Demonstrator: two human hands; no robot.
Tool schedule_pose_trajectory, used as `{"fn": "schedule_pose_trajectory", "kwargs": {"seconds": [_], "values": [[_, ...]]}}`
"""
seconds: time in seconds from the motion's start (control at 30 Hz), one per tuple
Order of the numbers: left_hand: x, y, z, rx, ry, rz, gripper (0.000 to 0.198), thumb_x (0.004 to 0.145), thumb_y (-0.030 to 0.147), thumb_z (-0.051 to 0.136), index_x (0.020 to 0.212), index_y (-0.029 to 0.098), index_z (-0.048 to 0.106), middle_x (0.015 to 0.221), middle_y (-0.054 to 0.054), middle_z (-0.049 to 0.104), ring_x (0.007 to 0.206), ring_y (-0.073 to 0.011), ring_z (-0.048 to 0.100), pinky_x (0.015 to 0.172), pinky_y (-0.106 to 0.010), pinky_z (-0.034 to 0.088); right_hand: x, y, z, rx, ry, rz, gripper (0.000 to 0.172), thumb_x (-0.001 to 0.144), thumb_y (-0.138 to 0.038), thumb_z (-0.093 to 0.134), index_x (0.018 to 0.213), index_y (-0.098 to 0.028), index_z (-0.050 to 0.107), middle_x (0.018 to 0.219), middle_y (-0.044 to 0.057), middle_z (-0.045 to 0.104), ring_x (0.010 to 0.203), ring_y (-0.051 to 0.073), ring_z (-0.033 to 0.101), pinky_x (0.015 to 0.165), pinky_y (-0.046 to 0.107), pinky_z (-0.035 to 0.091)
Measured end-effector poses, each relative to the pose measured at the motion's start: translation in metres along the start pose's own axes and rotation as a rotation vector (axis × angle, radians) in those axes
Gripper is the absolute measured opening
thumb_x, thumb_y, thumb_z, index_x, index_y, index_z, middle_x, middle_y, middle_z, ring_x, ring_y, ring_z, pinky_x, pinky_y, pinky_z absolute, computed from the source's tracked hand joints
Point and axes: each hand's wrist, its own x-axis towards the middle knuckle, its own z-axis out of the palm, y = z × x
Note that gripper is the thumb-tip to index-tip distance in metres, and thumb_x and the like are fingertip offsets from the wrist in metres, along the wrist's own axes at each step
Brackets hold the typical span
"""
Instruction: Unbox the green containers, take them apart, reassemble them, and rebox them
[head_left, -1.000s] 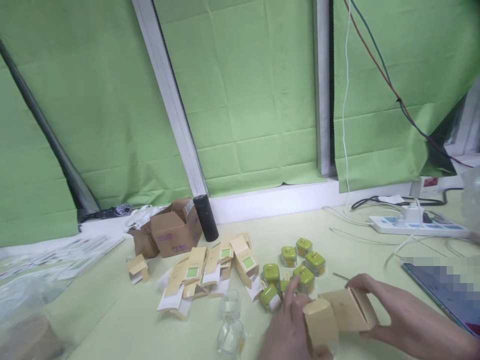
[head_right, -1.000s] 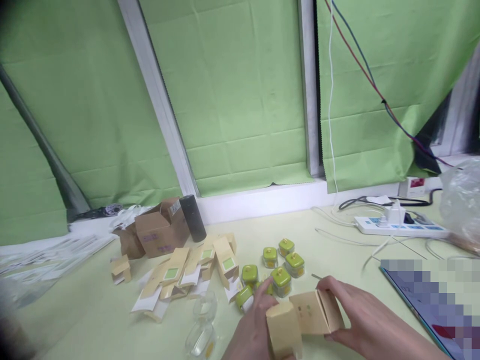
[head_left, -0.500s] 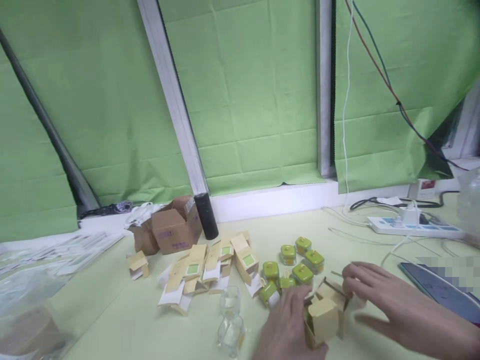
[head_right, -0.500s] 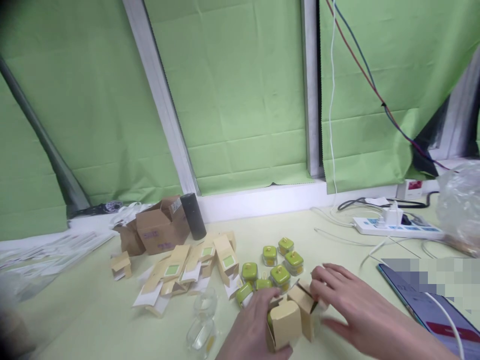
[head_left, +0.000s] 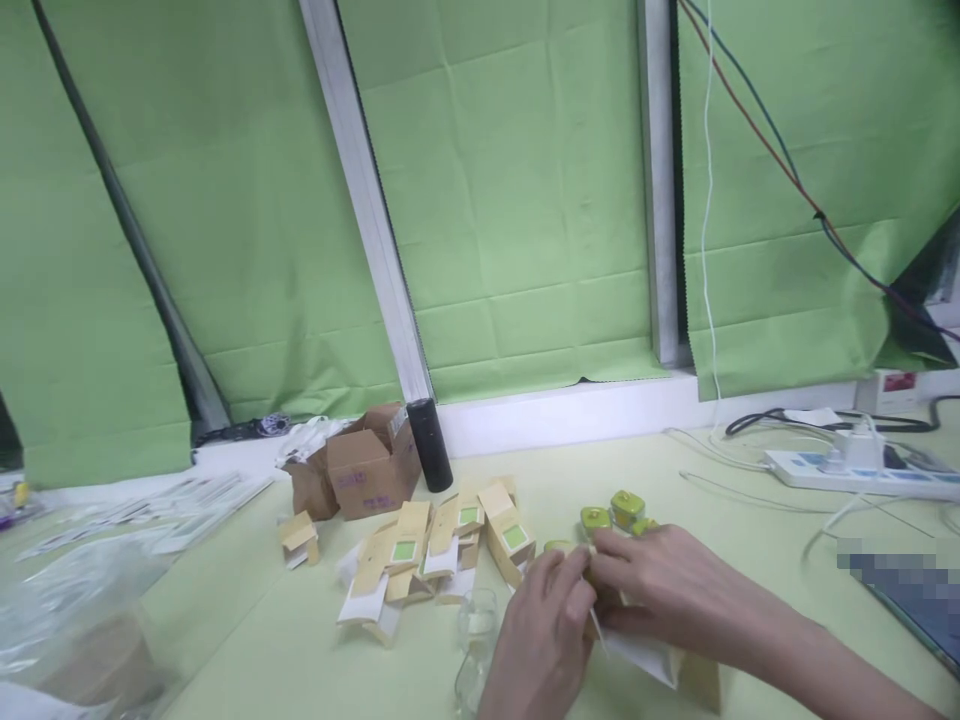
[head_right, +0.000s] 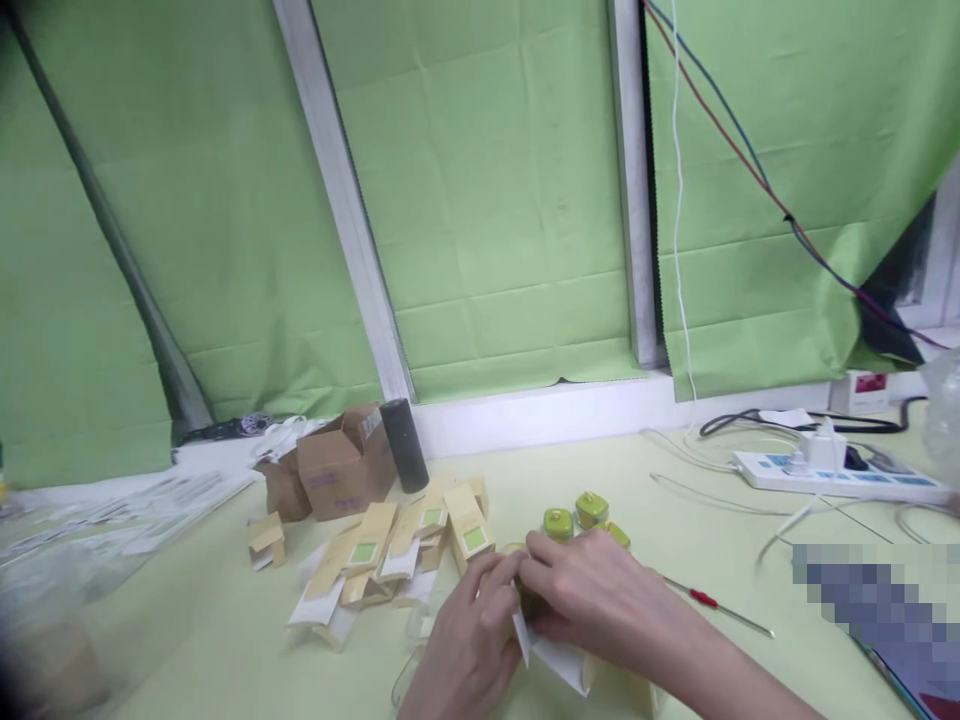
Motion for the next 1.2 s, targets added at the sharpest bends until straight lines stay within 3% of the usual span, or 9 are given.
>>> {"fn": "schedule_pose_trajectory", "kwargs": {"seconds": [0.2, 0.33, 0.43, 0.53, 0.67, 0.77, 0.87, 1.1, 1.2], "values": [[-0.003, -0.001, 0.014, -0.083, 0.020, -0.013, 0.049, 0.066, -0.002, 0.040, 0.110, 0.018, 0.043, 0.116, -0.013, 0.055, 0.103, -0.0250, 0.052, 0.075, -0.040, 0.052, -0.004, -0.004, 0.016, -0.097, 0.083, -0.008, 0.006, 0.079, -0.013, 0.057, 0.081, -0.019, 0.059, 0.095, 0.005, 0.064, 0.061, 0.016, 0.062, 0.051, 0.029, 0.048], [-0.009, -0.009, 0.019, -0.169, 0.092, -0.055, 0.054, 0.067, -0.003, 0.041, 0.114, 0.024, 0.038, 0.123, -0.011, 0.050, 0.110, -0.0254, 0.048, 0.080, -0.042, 0.049, -0.002, 0.003, 0.014, 0.195, 0.146, 0.091, 0.013, 0.075, -0.009, 0.059, 0.067, -0.018, 0.059, 0.101, 0.005, 0.065, 0.089, 0.022, 0.062, 0.073, 0.036, 0.052], [-0.009, -0.012, 0.012, -0.281, 0.085, -0.130, 0.063, 0.070, -0.001, 0.050, 0.123, 0.028, 0.032, 0.127, -0.010, 0.049, 0.114, -0.0253, 0.048, 0.086, -0.042, 0.046, -0.006, 0.033, 0.009, 0.653, 0.143, 0.333, 0.011, 0.079, -0.021, 0.057, 0.068, -0.018, 0.057, 0.115, 0.006, 0.061, 0.108, 0.023, 0.055, 0.085, 0.038, 0.049], [-0.001, -0.007, 0.000, -0.416, 0.151, -0.464, 0.056, 0.072, 0.012, 0.061, 0.119, 0.028, 0.038, 0.122, -0.010, 0.054, 0.113, -0.0276, 0.050, 0.090, -0.044, 0.043, -0.019, 0.081, 0.011, 0.911, 0.139, 0.687, 0.023, 0.084, -0.036, 0.046, 0.069, -0.019, 0.051, 0.102, 0.006, 0.066, 0.090, 0.019, 0.065, 0.070, 0.031, 0.054], [0.013, 0.002, -0.008, -0.857, 0.359, -0.984, 0.072, 0.062, 0.030, 0.075, 0.120, 0.026, 0.032, 0.116, -0.013, 0.057, 0.100, -0.0284, 0.059, 0.085, -0.041, 0.046, -0.041, 0.138, 0.032, 0.733, 0.209, 0.877, 0.022, 0.080, -0.037, 0.044, 0.065, -0.021, 0.045, 0.079, 0.006, 0.067, 0.081, 0.020, 0.065, 0.062, 0.028, 0.050], [0.017, 0.003, -0.006, -1.252, 0.435, -1.116, 0.079, 0.056, 0.032, 0.079, 0.118, 0.025, 0.029, 0.106, -0.012, 0.063, 0.095, -0.0283, 0.063, 0.080, -0.038, 0.048, -0.053, 0.156, 0.054, 0.541, 0.184, 0.934, 0.014, 0.066, -0.031, 0.054, 0.060, -0.021, 0.046, 0.065, 0.004, 0.064, 0.065, 0.021, 0.060, 0.052, 0.027, 0.041], [0.016, 0.004, -0.002, -1.505, 0.448, -1.251, 0.068, 0.063, 0.035, 0.075, 0.117, 0.026, 0.036, 0.109, -0.010, 0.063, 0.102, -0.0284, 0.061, 0.075, -0.034, 0.049, -0.056, 0.157, 0.071, 0.411, 0.110, 0.907, 0.016, 0.060, -0.026, 0.055, 0.054, -0.022, 0.041, 0.051, 0.000, 0.056, 0.051, 0.018, 0.051, 0.048, 0.026, 0.031], [0.017, 0.012, 0.002, -1.677, 0.336, -1.312, 0.062, 0.074, 0.036, 0.066, 0.126, 0.025, 0.036, 0.118, -0.010, 0.060, 0.101, -0.0254, 0.060, 0.064, -0.028, 0.049, -0.044, 0.145, 0.071, 0.267, -0.045, 0.779, 0.011, 0.066, -0.016, 0.050, 0.056, -0.019, 0.053, 0.064, 0.005, 0.062, 0.060, 0.020, 0.057, 0.055, 0.027, 0.036], [0.017, 0.015, 0.004, -1.693, 0.294, -1.305, 0.067, 0.071, 0.037, 0.069, 0.128, 0.027, 0.034, 0.116, -0.010, 0.061, 0.096, -0.0255, 0.062, 0.067, -0.030, 0.050, -0.036, 0.130, 0.052, 0.232, -0.052, 0.743, 0.016, 0.073, -0.019, 0.048, 0.078, -0.016, 0.063, 0.087, 0.012, 0.066, 0.073, 0.025, 0.062, 0.065, 0.033, 0.043]]}}
